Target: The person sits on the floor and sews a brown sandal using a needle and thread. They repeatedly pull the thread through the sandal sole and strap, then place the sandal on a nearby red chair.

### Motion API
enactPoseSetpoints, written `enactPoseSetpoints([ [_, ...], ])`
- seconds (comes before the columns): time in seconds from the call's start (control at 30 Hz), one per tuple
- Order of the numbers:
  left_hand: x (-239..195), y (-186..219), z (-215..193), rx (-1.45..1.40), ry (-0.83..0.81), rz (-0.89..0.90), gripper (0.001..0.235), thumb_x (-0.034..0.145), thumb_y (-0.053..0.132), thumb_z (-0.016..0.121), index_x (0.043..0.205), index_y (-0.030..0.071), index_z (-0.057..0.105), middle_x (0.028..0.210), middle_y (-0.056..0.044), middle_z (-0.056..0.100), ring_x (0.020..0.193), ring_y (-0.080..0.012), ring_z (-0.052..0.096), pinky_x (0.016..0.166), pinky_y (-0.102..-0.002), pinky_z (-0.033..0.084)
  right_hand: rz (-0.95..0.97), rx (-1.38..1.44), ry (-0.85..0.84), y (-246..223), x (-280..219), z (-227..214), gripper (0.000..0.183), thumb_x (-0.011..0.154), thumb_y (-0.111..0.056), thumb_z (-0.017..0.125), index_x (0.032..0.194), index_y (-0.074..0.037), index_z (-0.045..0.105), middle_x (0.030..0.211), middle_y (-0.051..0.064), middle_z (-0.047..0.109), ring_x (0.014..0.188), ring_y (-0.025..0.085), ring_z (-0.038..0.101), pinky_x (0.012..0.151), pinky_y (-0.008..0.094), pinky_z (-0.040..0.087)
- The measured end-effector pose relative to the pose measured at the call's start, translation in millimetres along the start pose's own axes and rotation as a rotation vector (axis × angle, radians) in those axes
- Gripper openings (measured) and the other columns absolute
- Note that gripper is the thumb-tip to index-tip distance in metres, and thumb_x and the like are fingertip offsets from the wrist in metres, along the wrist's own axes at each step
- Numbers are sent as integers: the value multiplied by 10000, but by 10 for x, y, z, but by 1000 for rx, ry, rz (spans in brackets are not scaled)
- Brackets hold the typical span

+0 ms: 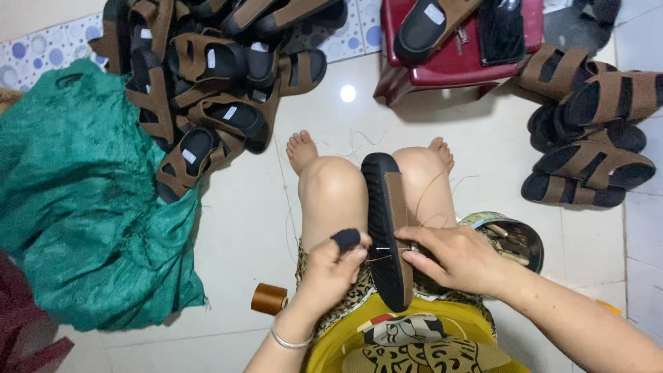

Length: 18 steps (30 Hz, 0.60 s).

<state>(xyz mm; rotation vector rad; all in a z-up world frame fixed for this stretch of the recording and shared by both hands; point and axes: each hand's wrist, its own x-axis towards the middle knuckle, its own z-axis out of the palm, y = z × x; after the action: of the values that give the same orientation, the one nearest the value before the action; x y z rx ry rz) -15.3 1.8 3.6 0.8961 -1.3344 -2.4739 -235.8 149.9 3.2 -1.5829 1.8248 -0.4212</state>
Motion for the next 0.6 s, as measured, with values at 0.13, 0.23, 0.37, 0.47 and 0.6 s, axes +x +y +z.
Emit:
enactPoseSetpoints([
  [0.13, 13, 102, 237, 732, -39, -102, 232, 1002, 170, 539, 1215, 92, 590, 805, 15, 646, 707, -175, 606, 688, -311, 502, -229, -41, 197, -49, -44, -167, 336, 961, -274, 631, 1262, -133, 680, 880, 25, 774, 599, 236, 718, 456, 411, 588],
  [0.23, -22, 71, 168, 748, 1, 36, 259, 978, 186, 594, 1224, 102, 596, 800, 20, 635, 721, -180, 622, 728, -316, 509, 7, -98, -120, 69, -135, -434, 439, 934, -344, 562, 1369, -395, 598, 1081, -37, 729, 737, 233, 743, 568, 417, 586],
  [0.37, -10, 52, -90, 587, 144, -87, 246, 971, 175, 634, 1209, 114, 641, 762, 57, 577, 669, -82, 542, 692, -233, 496, 652, -116, -546, 164, -245, -1182, 622, 927, -547, 487, 1523, -684, 371, 1015, -118, 829, 753, 153, 746, 768, 251, 537],
  [0.47, -67, -47, -56, 112, 100, 77, 210, 988, 95, 668, 1175, 33, 596, 700, 22, 521, 495, -53, 486, 437, -182, 452, 336, 258, -280, 340, -314, -674, 581, 848, -553, 630, 1419, -440, 634, 660, -61, 767, 491, 109, 454, 562, 241, 439],
  [0.6, -83, 141, -10, 64, 211, 141, 265, 994, 112, 649, 1222, 4, 567, 741, -22, 539, 519, -110, 581, 439, -194, 441, 44, 761, -66, 71, -59, -211, 201, 906, -283, 719, 1012, -147, 822, 974, 6, 785, 944, 121, 736, 956, 298, 603],
])
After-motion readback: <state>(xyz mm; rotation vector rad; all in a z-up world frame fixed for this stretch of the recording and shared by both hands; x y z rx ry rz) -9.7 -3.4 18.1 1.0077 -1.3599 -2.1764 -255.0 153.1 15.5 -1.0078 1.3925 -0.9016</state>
